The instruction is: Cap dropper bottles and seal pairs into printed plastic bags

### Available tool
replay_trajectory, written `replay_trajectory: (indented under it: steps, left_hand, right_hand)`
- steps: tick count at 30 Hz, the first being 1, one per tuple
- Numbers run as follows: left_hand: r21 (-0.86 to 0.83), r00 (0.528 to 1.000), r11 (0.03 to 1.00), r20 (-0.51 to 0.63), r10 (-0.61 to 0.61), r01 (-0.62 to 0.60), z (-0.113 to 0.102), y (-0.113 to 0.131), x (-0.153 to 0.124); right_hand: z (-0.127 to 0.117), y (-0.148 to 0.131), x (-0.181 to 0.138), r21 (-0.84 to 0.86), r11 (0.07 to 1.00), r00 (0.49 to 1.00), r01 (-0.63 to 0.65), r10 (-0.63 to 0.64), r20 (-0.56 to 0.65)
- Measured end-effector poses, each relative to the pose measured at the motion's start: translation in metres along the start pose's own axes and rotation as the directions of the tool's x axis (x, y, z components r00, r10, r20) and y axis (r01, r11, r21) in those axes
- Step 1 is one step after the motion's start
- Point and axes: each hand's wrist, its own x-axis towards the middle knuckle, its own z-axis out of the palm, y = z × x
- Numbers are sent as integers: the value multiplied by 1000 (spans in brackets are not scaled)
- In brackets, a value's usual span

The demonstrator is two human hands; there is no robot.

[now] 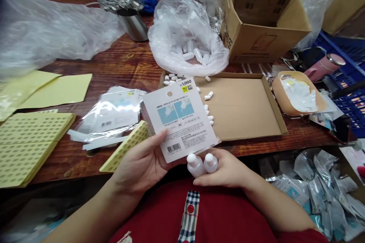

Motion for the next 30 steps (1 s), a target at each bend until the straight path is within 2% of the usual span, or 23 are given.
replay_trajectory:
  steps: [3, 8, 13, 16, 19, 24, 27, 30]
  left_hand:
    - [-53, 998, 997, -17, -57, 56, 1, -3, 3]
    - [-92, 995, 993, 69, -74, 80, -4, -9, 2]
    - [-20, 986, 993, 123, -113, 116, -10, -16, -3]
    - [43, 982, 989, 124, -145, 141, -13, -18, -5]
    - [93, 985, 986, 83, -150, 142, -16, -20, -7]
    - [109, 996, 990, -7, -89, 89, -23, -24, -11]
    - [74, 996, 993, 15, -90, 88, -26, -23, -12]
    - [4, 996, 998, 54, -66, 65, -27, -22, -12]
  right_hand:
    - [-4, 3, -4, 28, 999, 998, -44, 43, 39]
    - [-6, 6, -1, 193, 976, 990, -104, 83, 116]
    - [-3, 2, 6, 338, 928, 970, -160, 85, 227]
    - [0, -3, 8, 404, 867, 946, -291, 197, 259]
    - [2, -10, 10, 408, 817, 910, -407, 324, 258]
    - [4, -22, 16, 394, 770, 865, -501, 430, 260]
    - [3, -28, 21, 346, 762, 835, -548, 472, 283]
    - [1, -37, 25, 299, 778, 825, -553, 462, 325]
